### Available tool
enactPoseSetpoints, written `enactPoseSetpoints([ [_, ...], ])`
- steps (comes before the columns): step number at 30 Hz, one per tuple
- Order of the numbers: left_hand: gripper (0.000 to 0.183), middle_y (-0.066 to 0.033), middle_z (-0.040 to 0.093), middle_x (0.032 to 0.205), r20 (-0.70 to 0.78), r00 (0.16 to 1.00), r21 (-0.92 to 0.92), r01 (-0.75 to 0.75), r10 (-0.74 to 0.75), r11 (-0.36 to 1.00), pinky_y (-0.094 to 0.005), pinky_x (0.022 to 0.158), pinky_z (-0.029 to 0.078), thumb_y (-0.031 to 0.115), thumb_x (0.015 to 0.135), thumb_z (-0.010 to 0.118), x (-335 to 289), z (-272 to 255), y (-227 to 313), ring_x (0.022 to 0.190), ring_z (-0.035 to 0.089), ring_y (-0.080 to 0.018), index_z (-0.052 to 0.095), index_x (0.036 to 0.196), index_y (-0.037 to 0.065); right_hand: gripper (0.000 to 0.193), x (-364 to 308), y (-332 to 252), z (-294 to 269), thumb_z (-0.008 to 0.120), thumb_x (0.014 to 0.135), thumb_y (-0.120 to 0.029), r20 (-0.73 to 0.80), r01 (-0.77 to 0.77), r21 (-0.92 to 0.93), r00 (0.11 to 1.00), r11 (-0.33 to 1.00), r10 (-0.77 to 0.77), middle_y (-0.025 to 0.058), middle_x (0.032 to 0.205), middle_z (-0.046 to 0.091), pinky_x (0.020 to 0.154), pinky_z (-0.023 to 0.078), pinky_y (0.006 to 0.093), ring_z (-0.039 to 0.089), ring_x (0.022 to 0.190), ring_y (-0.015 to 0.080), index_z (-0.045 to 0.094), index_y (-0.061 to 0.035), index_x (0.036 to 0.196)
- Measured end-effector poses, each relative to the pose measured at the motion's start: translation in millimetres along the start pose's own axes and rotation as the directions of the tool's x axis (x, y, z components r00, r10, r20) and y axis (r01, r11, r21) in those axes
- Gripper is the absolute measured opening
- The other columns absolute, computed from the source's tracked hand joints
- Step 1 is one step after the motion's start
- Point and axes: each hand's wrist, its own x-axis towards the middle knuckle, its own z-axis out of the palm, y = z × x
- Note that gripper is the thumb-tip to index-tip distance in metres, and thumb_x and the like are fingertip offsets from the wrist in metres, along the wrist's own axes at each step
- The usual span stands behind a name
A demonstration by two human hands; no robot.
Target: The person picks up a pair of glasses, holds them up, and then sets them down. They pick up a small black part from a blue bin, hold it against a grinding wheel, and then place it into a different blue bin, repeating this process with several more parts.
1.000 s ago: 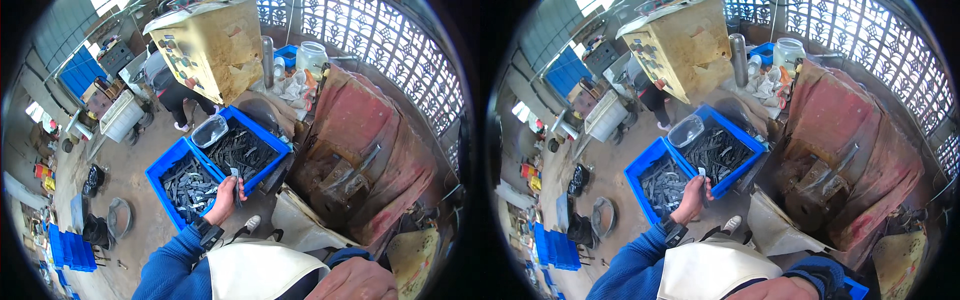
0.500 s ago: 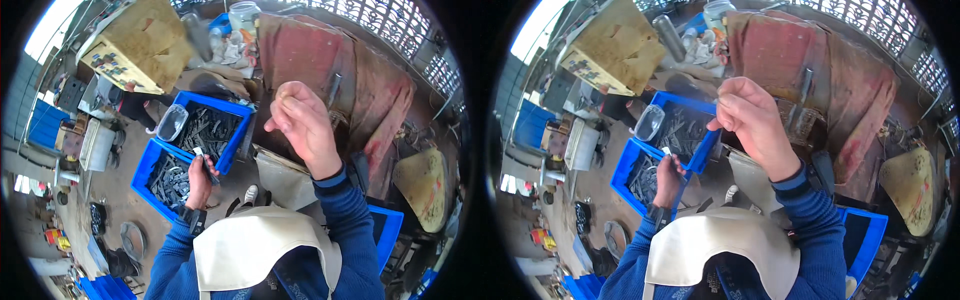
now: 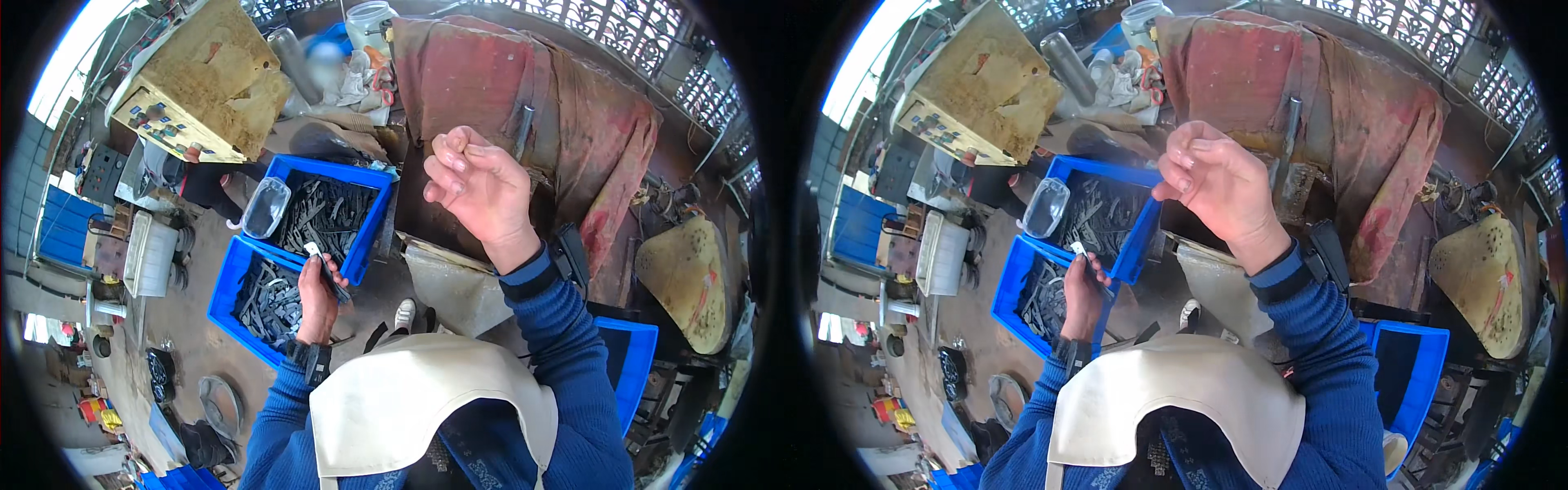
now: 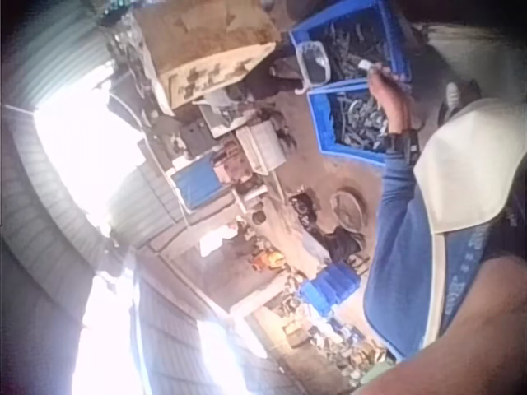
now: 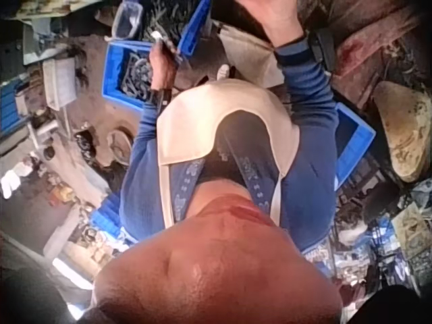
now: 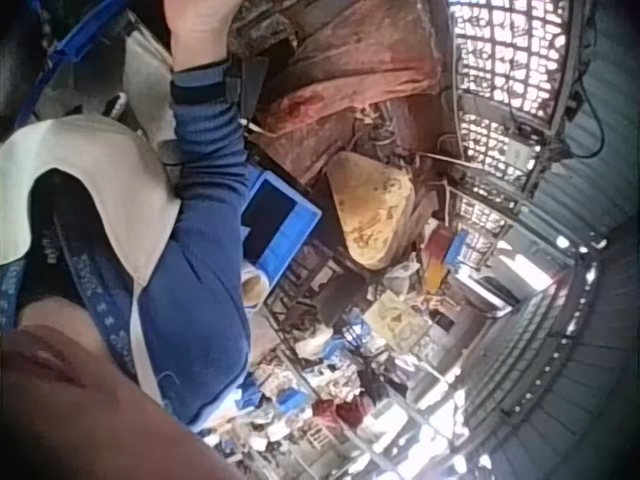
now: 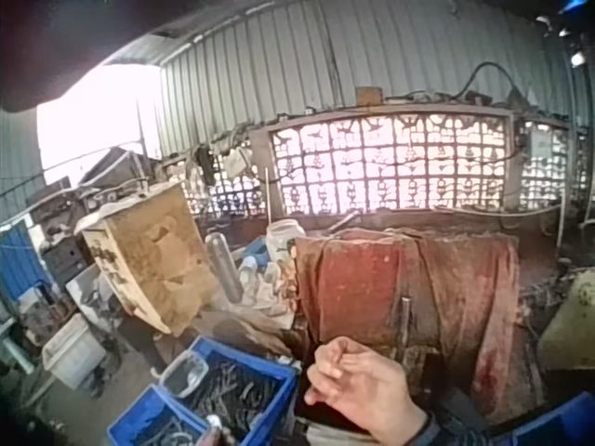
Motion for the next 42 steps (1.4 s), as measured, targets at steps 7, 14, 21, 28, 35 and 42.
enactPoseSetpoints([
  [7, 0.023, -0.0019, 0.055, 0.077, -0.001, 0.998, -0.011, 0.057, -0.057, 0.998, -0.0295, 0.057, 0.050, 0.026, 0.100, 0.046, 9, 3, -2, 0.062, 0.052, -0.0130, 0.056, 0.098, 0.005, 0.013, -1, 1, -12, 0.051, 0.087, -0.015, -0.021, -0.005, 0.077, 1.000, 0.997, 0.007, 0.0007, 0.078, 0.043, 0.074, 0.053, 0.0375, 0.045, 0.067, 0.0129, 0.056, -0.0050, 0.094],
  [14, 0.023, -0.0015, 0.055, 0.078, 0.056, 0.995, -0.017, 0.089, -0.088, 0.996, -0.0296, 0.058, 0.052, 0.026, 0.101, 0.044, 20, 7, -5, 0.064, 0.053, -0.0122, 0.055, 0.099, 0.006, 0.012, -3, 0, -23, 0.051, 0.087, -0.016, -0.053, 0.031, 0.069, 0.998, 0.997, -0.028, -0.0002, 0.078, 0.043, 0.070, 0.046, 0.0333, 0.044, 0.068, 0.0122, 0.056, -0.0059, 0.093],
  [21, 0.023, -0.0022, 0.056, 0.082, 0.129, 0.983, -0.058, 0.136, -0.128, 0.989, -0.0311, 0.065, 0.053, 0.025, 0.101, 0.044, 36, 29, 7, 0.070, 0.055, -0.0125, 0.055, 0.102, 0.005, 0.014, -8, 2, -33, 0.051, 0.088, -0.015, -0.118, 0.019, 0.002, 0.993, 1.000, -0.019, -0.0002, 0.080, 0.046, 0.067, 0.043, 0.0319, 0.045, 0.069, 0.0123, 0.057, -0.0053, 0.096],
  [28, 0.019, -0.0045, 0.057, 0.090, 0.251, 0.957, -0.130, 0.179, -0.143, 0.975, -0.0324, 0.075, 0.053, 0.020, 0.101, 0.045, 44, 83, 18, 0.078, 0.057, -0.0167, 0.055, 0.106, 0.004, 0.023, -17, 35, -43, 0.055, 0.090, -0.018, -0.387, -0.310, -0.427, 0.912, 0.849, 0.138, 0.0020, 0.085, 0.053, 0.074, 0.048, 0.0354, 0.055, 0.076, 0.0158, 0.058, -0.0015, 0.106],
  [35, 0.015, -0.0048, 0.057, 0.091, 0.455, 0.880, -0.146, 0.226, -0.137, 0.963, -0.0316, 0.080, 0.051, 0.011, 0.100, 0.045, 45, 142, 10, 0.086, 0.058, -0.0180, 0.054, 0.110, 0.004, 0.031, -21, 91, -56, 0.059, 0.089, -0.020, -0.112, -0.170, -0.912, 0.979, -0.373, -0.172, 0.0152, 0.092, 0.064, 0.076, 0.050, 0.0401, 0.063, 0.084, 0.0319, 0.055, 0.0001, 0.112],
  [42, 0.024, -0.0073, 0.062, 0.106, 0.514, 0.835, -0.010, 0.235, -0.196, 0.972, -0.0268, 0.084, 0.049, 0.016, 0.100, 0.049, 33, 166, -9, 0.098, 0.060, -0.0158, 0.057, 0.119, 0.005, 0.030, -28, 83, -67, 0.059, 0.086, -0.019, -0.323, -0.421, -0.850, 0.891, -0.316, -0.318, 0.0189, 0.092, 0.065, 0.075, 0.050, 0.0431, 0.063, 0.087, 0.0360, 0.055, -0.0007, 0.110],
])
